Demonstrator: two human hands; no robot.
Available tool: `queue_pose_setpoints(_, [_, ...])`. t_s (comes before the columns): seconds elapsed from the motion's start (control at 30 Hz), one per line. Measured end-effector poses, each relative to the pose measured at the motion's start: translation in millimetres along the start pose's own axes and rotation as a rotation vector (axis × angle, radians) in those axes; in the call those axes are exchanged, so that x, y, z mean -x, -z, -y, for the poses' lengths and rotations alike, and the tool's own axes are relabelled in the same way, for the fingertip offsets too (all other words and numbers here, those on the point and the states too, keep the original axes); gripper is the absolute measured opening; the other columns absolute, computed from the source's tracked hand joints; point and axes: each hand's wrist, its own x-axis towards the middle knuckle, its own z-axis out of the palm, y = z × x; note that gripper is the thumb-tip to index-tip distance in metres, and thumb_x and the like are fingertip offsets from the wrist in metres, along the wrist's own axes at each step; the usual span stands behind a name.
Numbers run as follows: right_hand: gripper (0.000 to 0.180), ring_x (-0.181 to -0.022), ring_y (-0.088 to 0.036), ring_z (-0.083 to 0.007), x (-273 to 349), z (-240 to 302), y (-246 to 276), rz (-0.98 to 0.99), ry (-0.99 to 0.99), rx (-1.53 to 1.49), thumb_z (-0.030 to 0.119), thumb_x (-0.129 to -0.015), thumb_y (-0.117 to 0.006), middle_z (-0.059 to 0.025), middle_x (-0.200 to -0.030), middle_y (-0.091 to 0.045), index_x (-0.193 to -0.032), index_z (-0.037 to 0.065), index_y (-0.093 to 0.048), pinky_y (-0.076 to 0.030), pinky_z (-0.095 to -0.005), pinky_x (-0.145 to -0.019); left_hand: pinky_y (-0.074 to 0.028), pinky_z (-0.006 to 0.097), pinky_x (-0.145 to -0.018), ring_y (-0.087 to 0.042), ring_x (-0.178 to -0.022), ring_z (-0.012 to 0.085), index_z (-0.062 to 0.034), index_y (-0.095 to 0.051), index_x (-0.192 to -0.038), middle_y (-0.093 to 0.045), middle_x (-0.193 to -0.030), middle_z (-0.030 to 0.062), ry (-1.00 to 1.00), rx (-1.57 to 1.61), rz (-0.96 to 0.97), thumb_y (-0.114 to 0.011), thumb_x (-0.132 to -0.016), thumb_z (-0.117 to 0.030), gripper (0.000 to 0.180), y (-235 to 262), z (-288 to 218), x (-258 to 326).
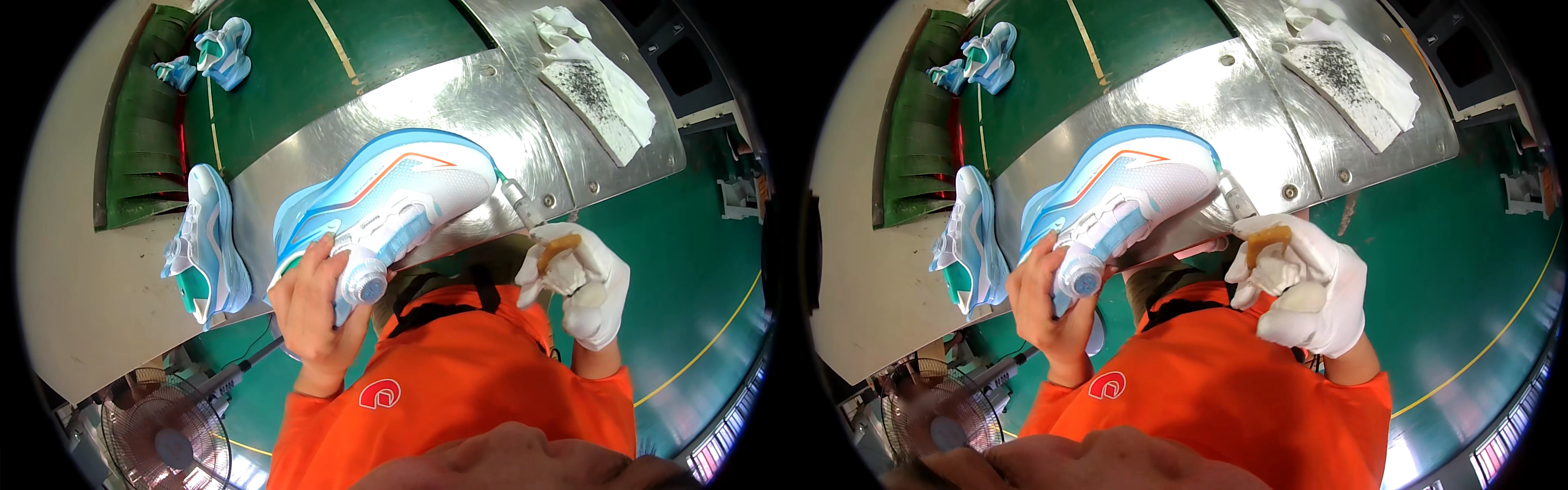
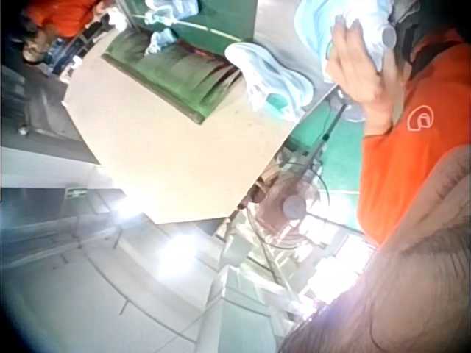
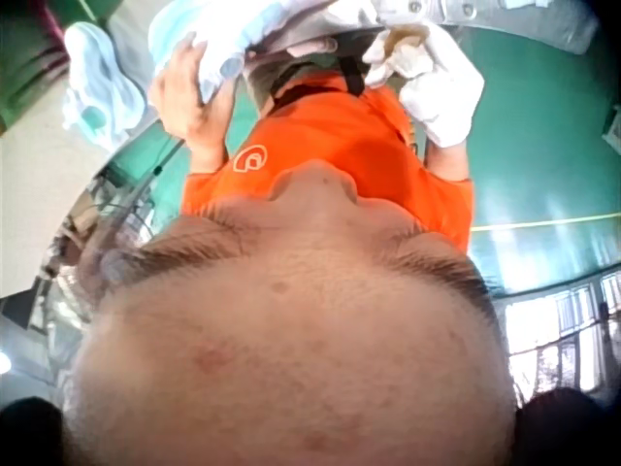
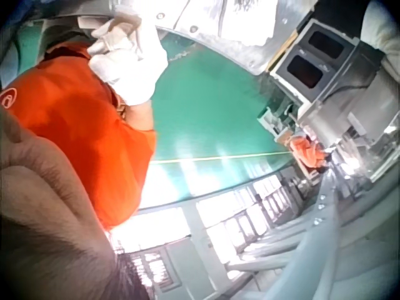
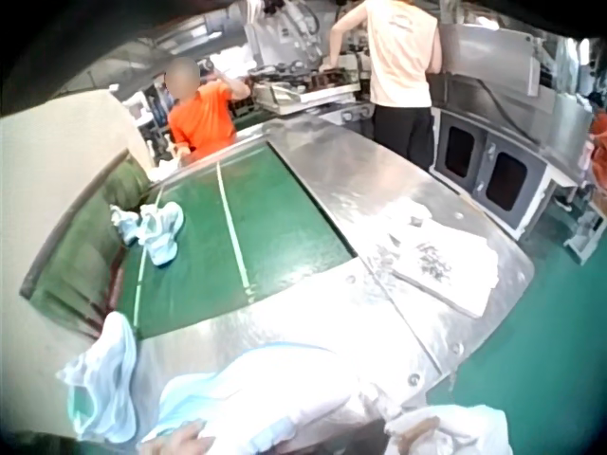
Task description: The person applies glue to the seams of a light blue and white sneaker using a syringe. They hold the shoe with one hand and carefully dispense the adhesive along the edges of the sole and upper. The person works on multiple shoes sequentially, placing finished ones on a metal table.
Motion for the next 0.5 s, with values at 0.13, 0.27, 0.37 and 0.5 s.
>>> queue_pose_setpoints(0.13, [0.087, -0.075, -0.066, -0.0255, -5.2, -6.5, -0.2, 0.015, 0.058, 0.050, 0.030, -0.060, -0.089, -0.0224, -0.092, -0.063, -0.124, -0.015, -0.051, -0.058, -0.0340, -0.070, -0.047, 0.035, -0.082, -0.063, -0.092, 0.0277, -0.0030, -0.067, -0.101, -0.070, -0.108, 0.0134, 0.062, 0.014, 0.011, -0.088, -0.057, -0.008, 0.049, 0.3, 0.2, -15.2])
queue_pose_setpoints(0.27, [0.077, -0.081, -0.065, -0.0242, -11.9, -19.3, 12.8, 0.161, 0.139, 0.024, 0.005, -0.059, -0.083, -0.0202, -0.096, -0.063, -0.126, -0.013, -0.050, -0.058, -0.0354, -0.075, -0.050, 0.036, -0.085, -0.063, -0.095, 0.0281, -0.0018, -0.067, -0.102, -0.070, -0.107, 0.0130, 0.139, 0.064, 0.024, -0.089, -0.054, -0.004, 0.053, -1.5, -2.0, -31.3])
queue_pose_setpoints(0.37, [0.082, -0.082, -0.064, -0.0176, -17.6, -26.8, 12.4, 0.140, 0.103, 0.012, 0.001, -0.054, -0.087, -0.0149, -0.095, -0.066, -0.128, -0.010, -0.051, -0.057, -0.0322, -0.078, -0.050, 0.035, -0.084, -0.064, -0.092, 0.0273, -0.0007, -0.067, -0.103, -0.069, -0.103, 0.0119, 0.153, 0.076, 0.059, -0.089, -0.053, -0.004, 0.055, -0.5, -0.1, -45.3])
queue_pose_setpoints(0.5, [0.080, -0.078, -0.061, -0.0165, -31.0, -56.2, 24.5, 0.268, 0.328, 0.131, 0.001, -0.057, -0.087, -0.0126, -0.092, -0.066, -0.127, -0.010, -0.052, -0.057, -0.0318, -0.077, -0.049, 0.032, -0.075, -0.062, -0.086, 0.0249, -0.0032, -0.067, -0.102, -0.068, -0.092, 0.0080, 0.170, 0.087, 0.133, -0.090, -0.056, -0.015, 0.053, 0.4, 10.1, -63.3])
